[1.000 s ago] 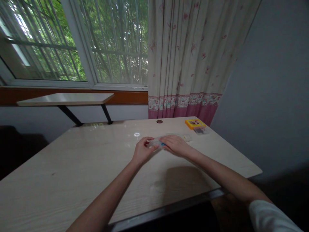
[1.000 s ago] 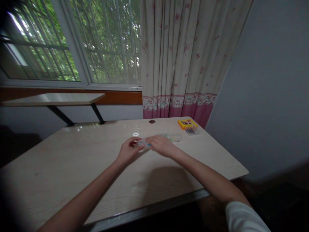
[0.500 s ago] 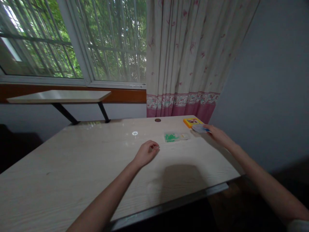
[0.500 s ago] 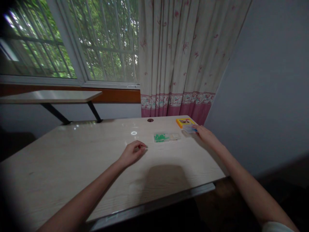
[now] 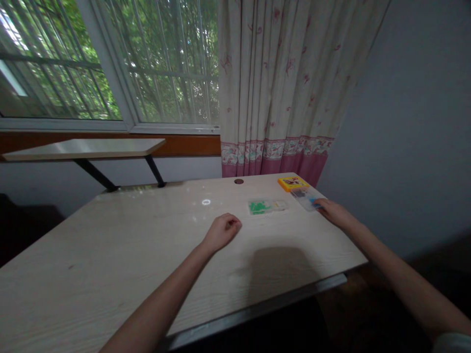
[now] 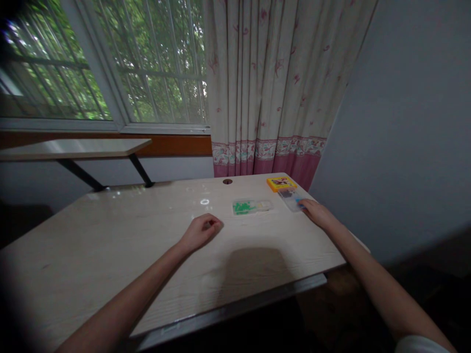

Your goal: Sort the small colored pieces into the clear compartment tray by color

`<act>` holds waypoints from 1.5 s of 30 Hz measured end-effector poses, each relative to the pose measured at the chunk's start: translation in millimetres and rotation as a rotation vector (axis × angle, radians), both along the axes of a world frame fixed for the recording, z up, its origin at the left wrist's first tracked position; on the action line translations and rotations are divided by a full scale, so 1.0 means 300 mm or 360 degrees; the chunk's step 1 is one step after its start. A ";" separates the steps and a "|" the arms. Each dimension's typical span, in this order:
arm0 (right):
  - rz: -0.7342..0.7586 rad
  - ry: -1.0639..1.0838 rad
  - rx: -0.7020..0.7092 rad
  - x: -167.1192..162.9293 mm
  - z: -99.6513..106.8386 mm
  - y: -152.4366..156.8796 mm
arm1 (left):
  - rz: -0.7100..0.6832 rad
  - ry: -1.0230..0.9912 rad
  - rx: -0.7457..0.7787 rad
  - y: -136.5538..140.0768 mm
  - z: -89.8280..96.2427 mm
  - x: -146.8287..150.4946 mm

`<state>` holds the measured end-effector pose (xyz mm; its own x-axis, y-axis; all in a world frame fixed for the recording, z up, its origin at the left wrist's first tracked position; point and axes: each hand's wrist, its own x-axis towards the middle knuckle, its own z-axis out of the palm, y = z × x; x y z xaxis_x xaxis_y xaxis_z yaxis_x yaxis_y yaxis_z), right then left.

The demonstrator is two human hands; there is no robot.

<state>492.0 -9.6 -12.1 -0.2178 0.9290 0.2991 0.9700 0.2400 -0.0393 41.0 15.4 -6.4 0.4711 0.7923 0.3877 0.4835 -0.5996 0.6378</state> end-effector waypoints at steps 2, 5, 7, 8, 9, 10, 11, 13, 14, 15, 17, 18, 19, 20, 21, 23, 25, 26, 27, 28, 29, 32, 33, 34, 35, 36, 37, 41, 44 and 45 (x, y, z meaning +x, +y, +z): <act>0.0023 0.0010 0.0011 -0.002 0.003 0.005 | -0.0019 0.0023 -0.0022 0.024 0.000 0.002; 0.0076 0.0027 0.0022 0.001 0.006 0.012 | -0.0059 0.0084 -0.0028 0.083 -0.009 0.010; 0.0092 0.0030 0.0018 0.002 0.015 0.018 | -0.0065 0.0118 0.0035 0.127 -0.020 0.027; 0.0083 0.0022 0.0014 -0.001 0.023 0.022 | -0.0069 0.0129 0.0077 0.147 -0.026 0.042; 0.0065 0.0007 0.0012 -0.009 0.033 0.028 | -0.0067 0.0136 0.0115 0.166 -0.031 0.060; 0.0046 -0.0006 0.0020 -0.023 0.045 0.035 | -0.0056 0.0142 0.0134 0.182 -0.036 0.082; 0.0045 -0.0015 0.0036 -0.044 0.059 0.044 | -0.0049 0.0148 0.0132 0.196 -0.041 0.107; 0.0112 -0.0002 0.0089 -0.110 0.085 0.066 | -0.0014 0.0160 0.0097 0.218 -0.047 0.160; 0.0199 0.0022 0.0108 -0.153 0.096 0.078 | 0.0005 0.0172 0.0069 0.226 -0.050 0.184; 0.0292 0.0052 0.0113 -0.201 0.104 0.090 | 0.0015 0.0191 0.0044 0.232 -0.052 0.205; 0.0375 0.0154 0.0096 -0.304 0.113 0.114 | 0.0022 0.0220 0.0020 0.237 -0.054 0.233; 0.0388 0.0224 0.0058 -0.354 0.113 0.125 | 0.0023 0.0219 0.0023 0.235 -0.053 0.238; 0.0392 0.0310 0.0027 -0.402 0.112 0.136 | 0.0025 0.0199 0.0042 0.230 -0.049 0.237; 0.0381 0.0414 0.0006 -0.446 0.109 0.145 | 0.0023 0.0160 0.0074 0.221 -0.044 0.233; 0.0366 0.0533 -0.0026 -0.487 0.107 0.153 | 0.0020 0.0105 0.0118 0.210 -0.035 0.225; 0.0304 0.0827 -0.0095 -0.554 0.102 0.164 | 0.0016 -0.0030 0.0228 0.180 -0.009 0.206; 0.0239 0.1158 -0.0199 -0.601 0.103 0.169 | 0.0059 -0.0147 0.0314 0.146 0.024 0.196; 0.0209 0.1323 -0.0264 -0.616 0.106 0.169 | 0.0087 -0.0183 0.0332 0.129 0.042 0.196; 0.0184 0.1475 -0.0334 -0.624 0.111 0.166 | 0.0111 -0.0207 0.0343 0.114 0.058 0.200; 0.0167 0.1605 -0.0407 -0.625 0.119 0.161 | 0.0112 -0.0215 0.0350 0.099 0.072 0.207; 0.0154 0.1706 -0.0473 -0.618 0.129 0.152 | 0.0095 -0.0217 0.0357 0.086 0.083 0.218; 0.0102 0.1820 -0.0582 -0.547 0.168 0.109 | -0.0082 -0.0190 0.0369 0.055 0.091 0.264; 0.0060 0.1816 -0.0590 -0.508 0.181 0.089 | -0.0164 -0.0169 0.0355 0.049 0.086 0.282; 0.0019 0.1798 -0.0597 -0.461 0.193 0.068 | -0.0240 -0.0141 0.0328 0.045 0.078 0.300; -0.0029 0.1787 -0.0599 -0.410 0.201 0.045 | -0.0298 -0.0105 0.0292 0.043 0.067 0.319; -0.0090 0.1767 -0.0604 -0.354 0.207 0.022 | -0.0336 -0.0062 0.0256 0.045 0.055 0.337; -0.0172 0.1734 -0.0625 -0.296 0.208 -0.002 | -0.0348 -0.0014 0.0226 0.050 0.042 0.356; -0.0491 0.1628 -0.0748 -0.082 0.175 -0.095 | -0.0279 0.0242 0.0156 0.085 0.004 0.422; -0.0613 0.1645 -0.0797 0.013 0.132 -0.142 | -0.0184 0.0502 0.0097 0.109 -0.009 0.452; -0.0648 0.1646 -0.0795 0.030 0.120 -0.151 | -0.0161 0.0574 0.0078 0.114 -0.011 0.457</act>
<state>500.9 -54.9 23.9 0.2455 0.9363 -0.2510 0.4269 -0.3369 -0.8392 178.0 49.6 -9.8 0.6591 0.7195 0.2188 0.6086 -0.6813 0.4067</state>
